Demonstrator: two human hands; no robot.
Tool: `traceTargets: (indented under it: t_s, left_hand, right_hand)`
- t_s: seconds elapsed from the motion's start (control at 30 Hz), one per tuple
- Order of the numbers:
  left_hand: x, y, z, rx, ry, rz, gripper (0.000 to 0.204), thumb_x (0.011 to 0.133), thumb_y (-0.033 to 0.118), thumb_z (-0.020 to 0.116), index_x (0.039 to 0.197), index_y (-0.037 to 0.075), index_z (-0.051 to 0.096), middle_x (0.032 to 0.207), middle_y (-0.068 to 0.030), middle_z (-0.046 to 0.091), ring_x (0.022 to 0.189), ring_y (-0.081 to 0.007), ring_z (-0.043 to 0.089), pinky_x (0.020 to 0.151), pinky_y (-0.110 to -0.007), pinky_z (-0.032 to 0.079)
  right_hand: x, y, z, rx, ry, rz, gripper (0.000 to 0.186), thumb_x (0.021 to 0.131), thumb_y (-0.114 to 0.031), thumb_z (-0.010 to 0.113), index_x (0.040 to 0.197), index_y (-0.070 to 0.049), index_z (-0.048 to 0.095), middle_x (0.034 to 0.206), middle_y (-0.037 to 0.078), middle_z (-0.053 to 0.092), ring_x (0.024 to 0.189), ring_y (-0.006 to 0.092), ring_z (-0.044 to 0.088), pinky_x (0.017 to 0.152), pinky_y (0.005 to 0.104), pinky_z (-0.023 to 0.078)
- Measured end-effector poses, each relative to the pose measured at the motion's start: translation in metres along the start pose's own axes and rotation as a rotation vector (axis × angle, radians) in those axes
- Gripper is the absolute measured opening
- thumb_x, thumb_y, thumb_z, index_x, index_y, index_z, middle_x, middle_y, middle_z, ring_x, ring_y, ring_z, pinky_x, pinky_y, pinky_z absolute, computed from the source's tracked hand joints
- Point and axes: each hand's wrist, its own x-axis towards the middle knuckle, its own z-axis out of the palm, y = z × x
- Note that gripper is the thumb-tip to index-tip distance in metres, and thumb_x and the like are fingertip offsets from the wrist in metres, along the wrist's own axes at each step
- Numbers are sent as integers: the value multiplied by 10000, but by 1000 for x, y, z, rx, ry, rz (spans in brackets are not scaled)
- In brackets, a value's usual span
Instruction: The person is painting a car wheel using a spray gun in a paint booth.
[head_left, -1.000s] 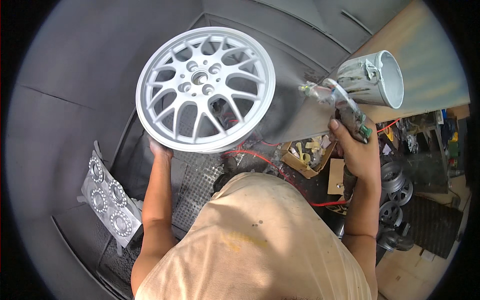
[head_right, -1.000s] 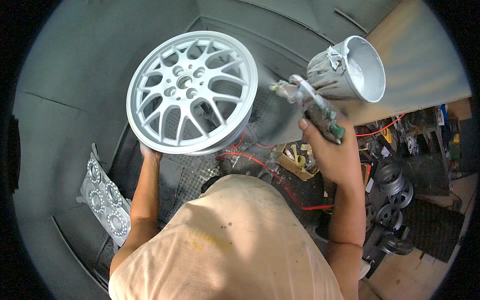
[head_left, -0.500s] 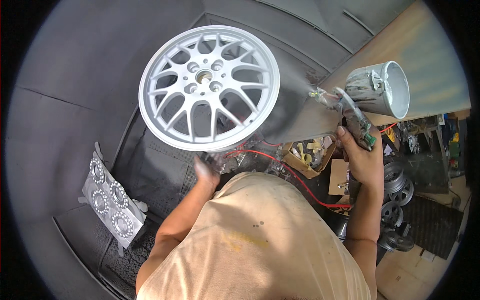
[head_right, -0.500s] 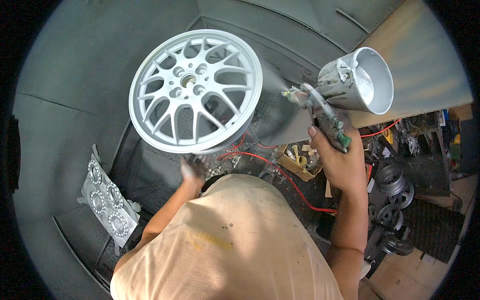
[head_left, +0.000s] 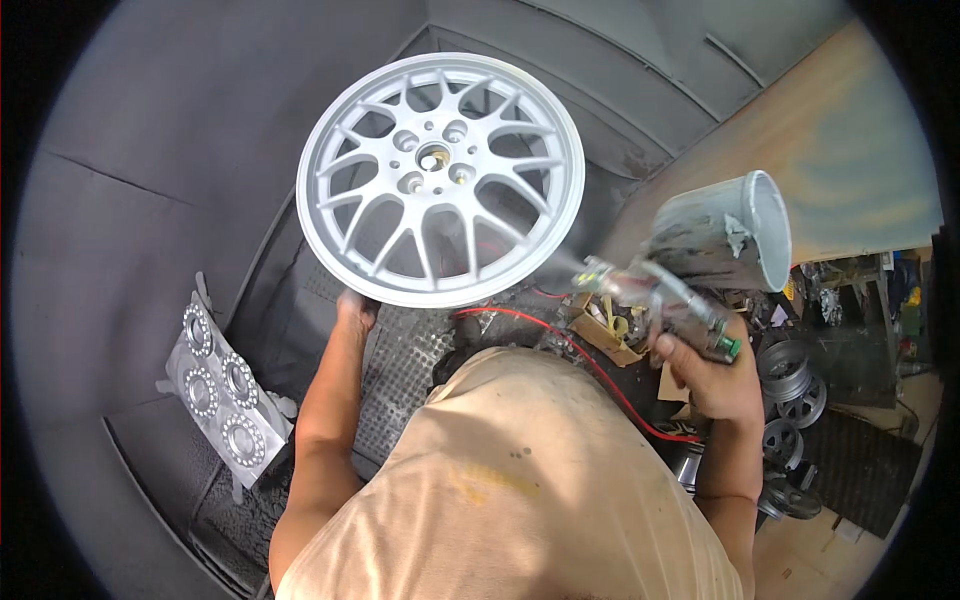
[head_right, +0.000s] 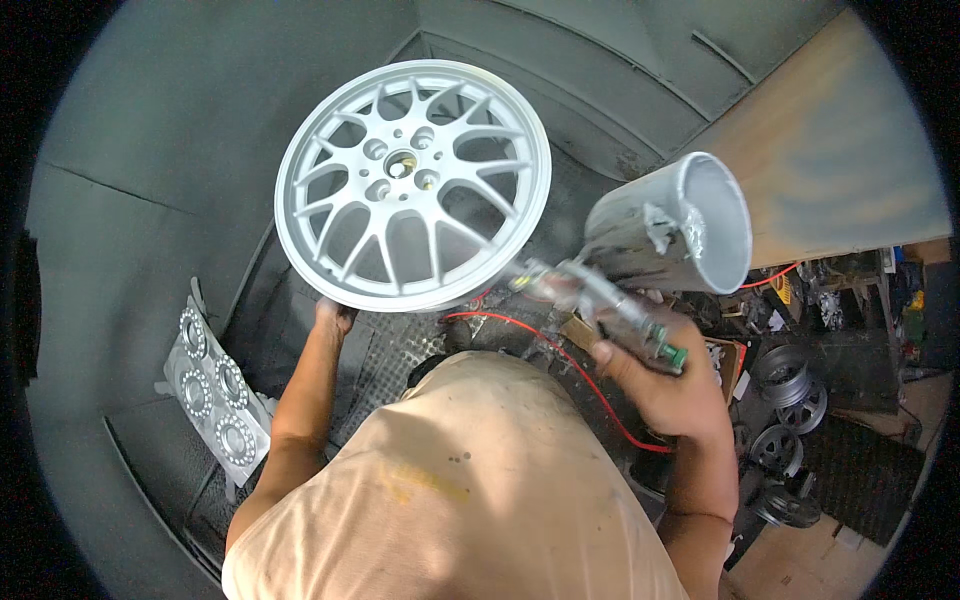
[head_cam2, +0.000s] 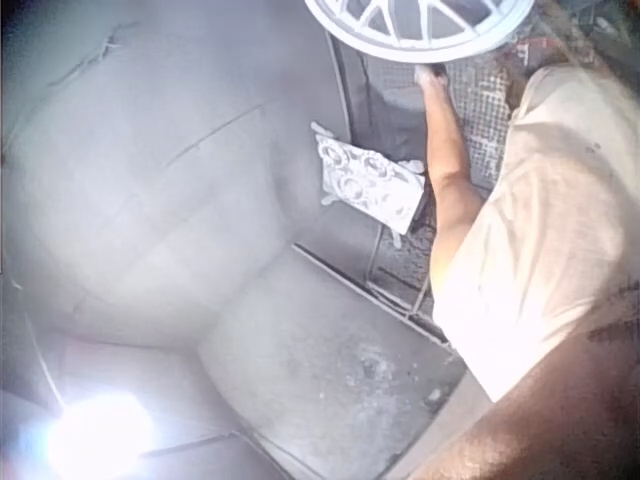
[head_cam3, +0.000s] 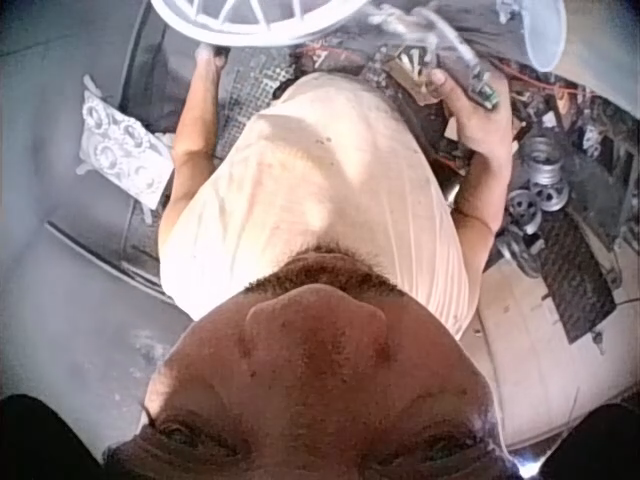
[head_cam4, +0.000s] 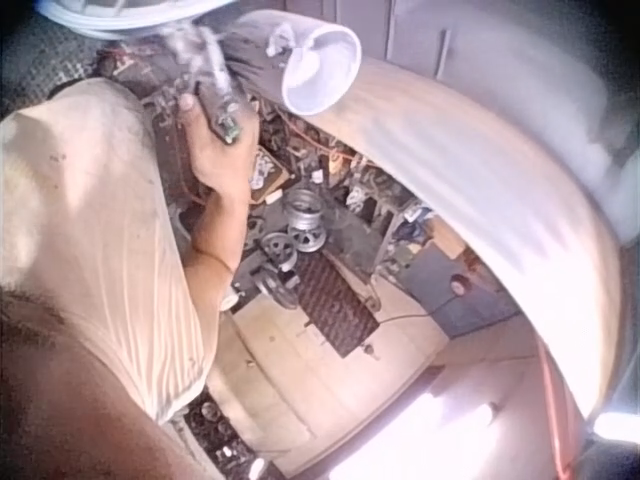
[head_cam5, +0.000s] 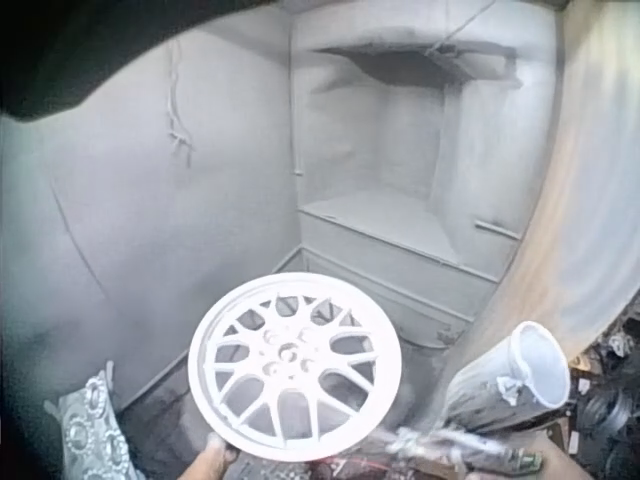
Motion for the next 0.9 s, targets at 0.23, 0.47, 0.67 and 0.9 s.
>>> traceTargets:
  t_s: [0.23,0.47,0.67,0.9]
  left_hand:
    - [11,7,3,-17,-18,2,255,1013,117,550,1214,-25,619,1108,-152,701,946,-277,717,759,-390,615]
    - [23,5,-1,26,-1,-2,246,1015,113,534,1202,-23,618,1092,-153,700,925,-281,716,746,-392,611]
    - [31,2,-10,24,68,13,239,1016,109,520,1191,-22,618,1079,-155,699,907,-284,714,735,-394,607]
    - [-50,-113,16,-332,8,-11,191,1038,203,495,978,74,622,836,-40,645,718,-191,607,618,-329,494]
  right_hand:
    - [19,-2,-33,-146,262,15,254,934,-178,734,1089,18,687,762,-27,637,637,45,531,568,230,437]
    - [36,14,-42,-177,386,-98,259,927,-153,738,1114,13,671,895,10,670,766,86,599,682,251,495]
    - [4,14,-37,-116,123,116,259,869,-159,777,1048,-1,679,725,-4,634,547,58,529,462,228,398]
    - [-5,-5,-17,15,-121,57,423,839,-184,799,1136,71,638,765,66,666,572,82,555,487,208,388]
